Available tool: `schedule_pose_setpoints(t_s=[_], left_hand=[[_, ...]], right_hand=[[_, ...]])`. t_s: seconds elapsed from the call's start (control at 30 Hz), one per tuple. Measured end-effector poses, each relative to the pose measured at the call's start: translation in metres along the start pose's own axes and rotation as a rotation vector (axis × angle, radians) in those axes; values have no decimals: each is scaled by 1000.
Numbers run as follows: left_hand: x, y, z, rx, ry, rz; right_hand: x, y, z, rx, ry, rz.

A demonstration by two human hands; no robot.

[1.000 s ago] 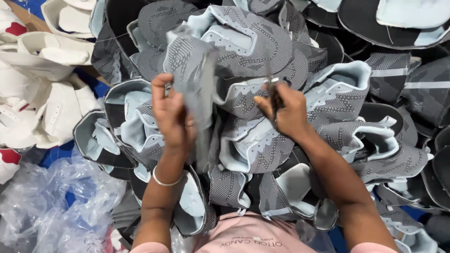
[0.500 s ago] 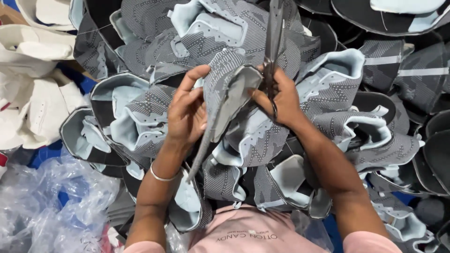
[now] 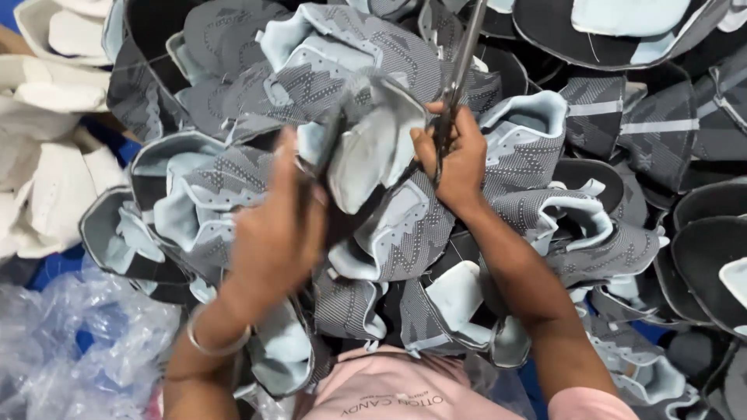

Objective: Trimming excess fabric and thread from manufactured shoe uppers using scissors.

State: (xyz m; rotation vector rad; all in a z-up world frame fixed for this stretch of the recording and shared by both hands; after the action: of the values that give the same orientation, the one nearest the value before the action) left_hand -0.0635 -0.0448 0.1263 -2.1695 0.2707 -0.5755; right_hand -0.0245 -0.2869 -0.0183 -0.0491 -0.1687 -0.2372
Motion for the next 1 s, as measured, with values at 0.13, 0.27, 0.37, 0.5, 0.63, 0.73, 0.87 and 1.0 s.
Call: schedule_pose_setpoints(t_s=[0.13, 0.27, 0.37, 0.5, 0.63, 0.73, 0.87, 1.0], left_hand=[[58, -26, 10, -14, -46, -72], [90, -13, -59, 37, 559, -171], [58, 53, -115, -92, 532, -234], [48, 75, -131, -561, 983, -10], [103, 62, -47, -591, 1011, 82], [147, 66, 63, -52, 599, 89], [161, 44, 158, 104, 118, 217], [127, 43, 166, 149, 216, 175]], right_hand=[[13, 1, -3, 214, 107, 6], [19, 2, -9, 330, 251, 20], [19, 1, -9, 354, 289, 12], [19, -5, -18, 390, 340, -34], [24, -7, -30, 342, 387, -66], [17, -5, -16, 352, 324, 4], [19, 2, 1, 277, 284, 48], [8, 1, 9, 134, 212, 201]])
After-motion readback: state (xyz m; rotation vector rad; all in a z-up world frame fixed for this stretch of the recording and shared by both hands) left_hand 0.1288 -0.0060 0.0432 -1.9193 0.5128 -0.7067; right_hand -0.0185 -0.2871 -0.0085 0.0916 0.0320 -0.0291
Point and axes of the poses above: each hand's wrist, its own x-axis towards the middle knuckle, its own y-axis out of the palm, z = x × y, the point moved 1 cm from there along x, towards the middle knuckle, and after that the axes turned 2 degrees about -x, right-handed, at the moved point
